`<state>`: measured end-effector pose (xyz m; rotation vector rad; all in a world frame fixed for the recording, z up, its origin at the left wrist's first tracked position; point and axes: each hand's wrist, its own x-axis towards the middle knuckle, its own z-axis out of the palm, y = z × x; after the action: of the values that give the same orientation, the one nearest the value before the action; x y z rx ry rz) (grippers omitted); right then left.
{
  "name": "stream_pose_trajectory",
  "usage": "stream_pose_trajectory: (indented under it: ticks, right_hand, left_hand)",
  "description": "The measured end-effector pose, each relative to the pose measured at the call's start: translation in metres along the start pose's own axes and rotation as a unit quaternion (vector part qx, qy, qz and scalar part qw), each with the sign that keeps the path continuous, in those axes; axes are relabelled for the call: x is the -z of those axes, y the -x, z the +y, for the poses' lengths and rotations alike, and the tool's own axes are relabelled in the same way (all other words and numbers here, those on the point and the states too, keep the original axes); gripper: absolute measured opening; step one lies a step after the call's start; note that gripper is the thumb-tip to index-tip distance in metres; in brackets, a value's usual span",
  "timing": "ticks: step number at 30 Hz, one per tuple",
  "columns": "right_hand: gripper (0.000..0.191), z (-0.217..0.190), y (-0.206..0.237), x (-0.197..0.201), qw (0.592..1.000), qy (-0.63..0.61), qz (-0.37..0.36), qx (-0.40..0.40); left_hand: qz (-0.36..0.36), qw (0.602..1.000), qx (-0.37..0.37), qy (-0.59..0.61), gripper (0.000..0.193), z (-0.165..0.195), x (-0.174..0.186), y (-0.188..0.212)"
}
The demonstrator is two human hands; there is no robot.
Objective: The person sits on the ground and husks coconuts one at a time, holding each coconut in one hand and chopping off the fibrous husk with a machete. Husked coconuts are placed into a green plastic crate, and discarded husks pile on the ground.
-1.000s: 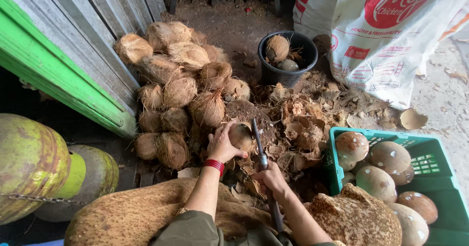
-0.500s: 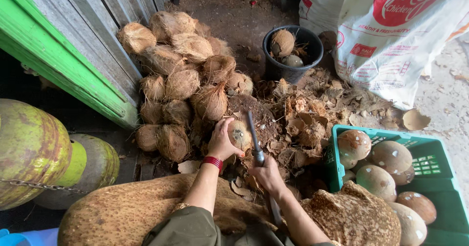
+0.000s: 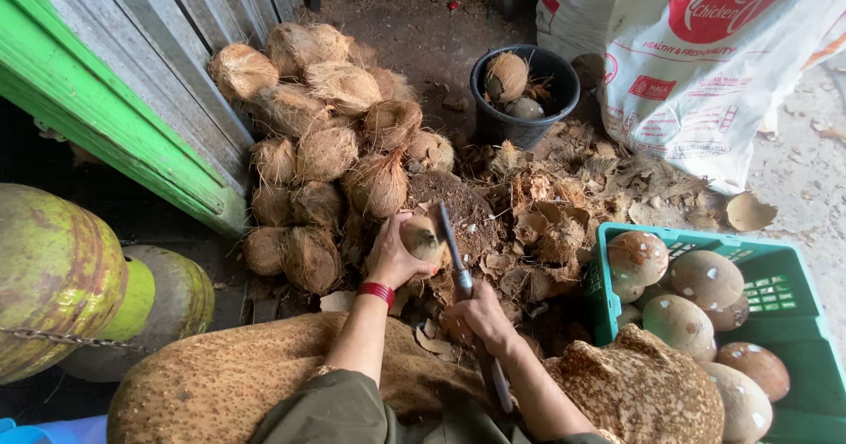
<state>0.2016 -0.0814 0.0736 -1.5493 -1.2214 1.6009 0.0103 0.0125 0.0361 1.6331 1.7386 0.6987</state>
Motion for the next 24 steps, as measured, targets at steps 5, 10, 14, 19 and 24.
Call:
stream_pose_trajectory:
  ticks: [5,10,14,19,24]
  right_hand:
    - [0.015,-0.007,0.001,-0.007,0.999,0.012,-0.035,-0.014]
    - [0.021,-0.034,0.018,0.001,0.993,0.040,0.050,0.098]
    - [0.024,-0.025,0.017,0.004,0.958,-0.066,0.055,0.272]
    - [0.016,0.011,-0.012,-0.003,1.000,0.010,0.011,-0.015]
    - [0.019,0.019,-0.015,0.000,0.986,-0.156,-0.048,-0.028]
  left_hand:
    - [-0.031,0.996,0.042,0.074,0.123,-0.006,0.002,0.004]
    - [-0.105,0.990,0.094,-0.028,0.126,0.012,0.004,-0.013]
    - [-0.118,0.991,0.068,0.005,0.120,0.019,0.006,-0.020]
    - [-0.141,0.984,0.069,-0.089,0.115,0.023,0.014,-0.027]
    - [-0.041,0.999,0.009,-0.004,0.117,0.023,0.006,-0.007]
